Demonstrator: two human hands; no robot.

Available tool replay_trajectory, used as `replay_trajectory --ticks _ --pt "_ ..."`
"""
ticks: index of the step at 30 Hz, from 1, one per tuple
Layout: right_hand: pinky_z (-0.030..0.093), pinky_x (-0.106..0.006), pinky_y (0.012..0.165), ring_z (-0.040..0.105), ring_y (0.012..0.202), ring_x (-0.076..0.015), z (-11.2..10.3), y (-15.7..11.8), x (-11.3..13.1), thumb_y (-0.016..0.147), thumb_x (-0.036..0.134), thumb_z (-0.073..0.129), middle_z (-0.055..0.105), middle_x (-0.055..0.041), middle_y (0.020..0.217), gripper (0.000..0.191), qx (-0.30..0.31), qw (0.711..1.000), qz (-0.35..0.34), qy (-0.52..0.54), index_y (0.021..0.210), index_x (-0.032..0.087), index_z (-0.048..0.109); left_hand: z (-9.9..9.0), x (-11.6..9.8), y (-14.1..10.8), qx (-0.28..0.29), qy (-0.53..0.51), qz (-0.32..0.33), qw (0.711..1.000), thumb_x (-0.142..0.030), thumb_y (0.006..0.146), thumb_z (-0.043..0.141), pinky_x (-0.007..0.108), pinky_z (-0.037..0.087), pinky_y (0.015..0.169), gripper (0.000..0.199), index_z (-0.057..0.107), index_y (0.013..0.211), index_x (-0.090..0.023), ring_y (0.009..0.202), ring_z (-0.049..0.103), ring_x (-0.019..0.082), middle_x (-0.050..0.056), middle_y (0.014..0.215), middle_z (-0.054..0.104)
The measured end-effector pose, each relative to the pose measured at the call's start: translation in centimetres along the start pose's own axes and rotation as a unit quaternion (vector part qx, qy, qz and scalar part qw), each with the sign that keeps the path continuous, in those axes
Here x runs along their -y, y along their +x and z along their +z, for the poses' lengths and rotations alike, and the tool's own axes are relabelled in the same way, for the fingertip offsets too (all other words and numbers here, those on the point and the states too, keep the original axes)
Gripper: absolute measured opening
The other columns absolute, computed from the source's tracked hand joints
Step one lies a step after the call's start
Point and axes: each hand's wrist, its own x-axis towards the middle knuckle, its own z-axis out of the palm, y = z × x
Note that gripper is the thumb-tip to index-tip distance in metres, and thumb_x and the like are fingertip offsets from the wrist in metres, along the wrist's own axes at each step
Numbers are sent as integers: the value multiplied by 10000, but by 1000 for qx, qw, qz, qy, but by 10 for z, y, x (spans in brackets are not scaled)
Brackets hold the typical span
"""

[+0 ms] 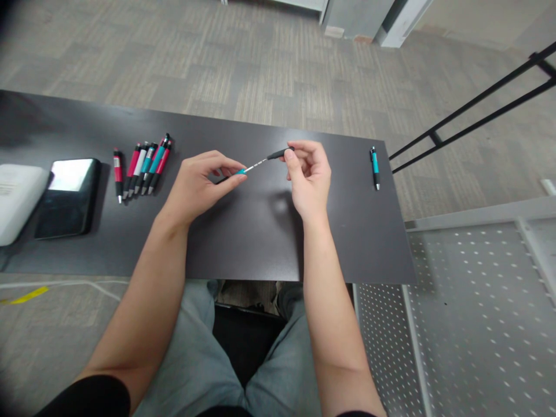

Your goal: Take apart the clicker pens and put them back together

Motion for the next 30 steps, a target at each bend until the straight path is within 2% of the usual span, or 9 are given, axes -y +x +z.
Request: replay_trajectory --ticks 4,10,14,20,26,30 --pt "677 -417 761 739 858 -246 0 -2 -3 1124 880 801 725 -47 1039 573 15 999 -30 -25 1246 325 726 0 -2 0 1 1 -3 1000 -431 1029 924 421 648 884 138 941 1038 -294 914 767 270 53 1001 872" --pt "693 -416 784 727 808 -226 4 -6 -2 1060 851 913 795 -46 1041 581 60 998 -10 2 1227 307 793 0 -3 1 9 1 -5 1000 -452 1028 933 422 647 898 164 943 1029 -288 933 770 275 57 1011 872" --pt "685 -404 755 710 762 -209 5 -8 0 1045 856 931 845 -46 1037 583 95 995 1 13 1196 300 842 1 -3 0 1 -3 2 1000 -427 1026 931 420 652 906 152 947 1056 -278 943 770 272 61 1027 874" --pt "643 -386 710 688 728 -200 1 -7 3 990 875 973 863 -36 993 604 116 993 26 9 1126 296 866 2 -2 -1 -9 -6 1 1000 -411 1040 929 427 665 898 114 954 1053 -301 950 770 274 55 1032 863" --pt "601 -369 649 647 690 -194 0 -5 6 931 917 998 823 -30 896 663 129 990 52 24 1000 286 806 -1 -3 0 -7 -15 0 1000 -443 1037 981 454 684 923 136 951 1028 -310 978 790 288 64 1046 852" --pt "573 -360 671 604 690 -190 -1 -8 11 947 950 970 713 8 795 712 125 990 52 -24 899 293 698 -1 -5 1 -10 -16 2 1000 -468 1035 1000 471 697 958 182 942 1009 -297 1012 803 296 77 1067 858"
